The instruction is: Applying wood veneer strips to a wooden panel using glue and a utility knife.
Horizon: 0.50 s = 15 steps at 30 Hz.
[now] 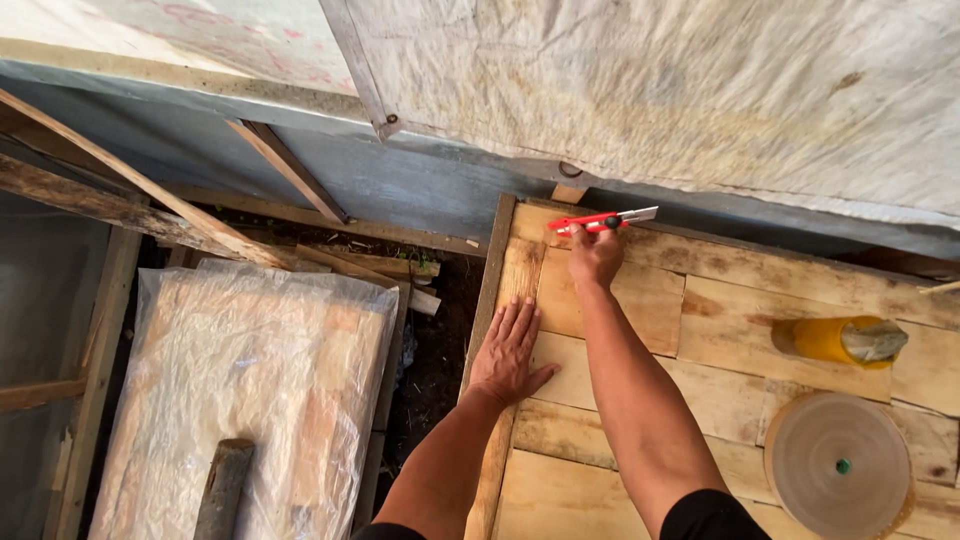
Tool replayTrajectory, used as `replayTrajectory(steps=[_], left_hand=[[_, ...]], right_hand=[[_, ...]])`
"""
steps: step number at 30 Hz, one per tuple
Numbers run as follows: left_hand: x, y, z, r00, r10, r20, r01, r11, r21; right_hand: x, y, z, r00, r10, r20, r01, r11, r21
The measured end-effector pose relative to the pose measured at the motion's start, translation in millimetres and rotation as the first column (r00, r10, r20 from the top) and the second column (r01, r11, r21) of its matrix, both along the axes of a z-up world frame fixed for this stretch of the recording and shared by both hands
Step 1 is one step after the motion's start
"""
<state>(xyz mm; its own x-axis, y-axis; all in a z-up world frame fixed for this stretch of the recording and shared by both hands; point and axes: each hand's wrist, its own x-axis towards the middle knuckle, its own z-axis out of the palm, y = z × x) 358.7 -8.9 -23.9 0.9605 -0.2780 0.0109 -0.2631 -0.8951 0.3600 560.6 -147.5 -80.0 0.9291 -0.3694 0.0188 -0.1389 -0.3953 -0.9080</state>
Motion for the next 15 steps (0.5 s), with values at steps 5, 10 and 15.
replayTrajectory(steps=[5, 10, 15], left_hand=[[0.6, -1.4, 0.4, 1.0, -0.006, -0.016, 0.006, 1.0, 0.008], [-1.4, -1.3, -0.8, 1.0, 0.001, -0.028, -0.001, 1.0, -0.007], [0.1, -1.8, -1.9, 1.0, -0.004, -0.027, 0.004, 1.0, 0.005]], right_hand=[[-16.8, -12.3, 8.4, 0.977, 0.213, -0.021, -0.213, 0.977, 0.026], [-18.0, -27.4, 15.9, 0.879, 0.466, -0.1, -0.47, 0.882, -0.026], [-12.0, -28.4, 11.4, 0.876, 0.463, -0.132, -0.472, 0.88, -0.047]])
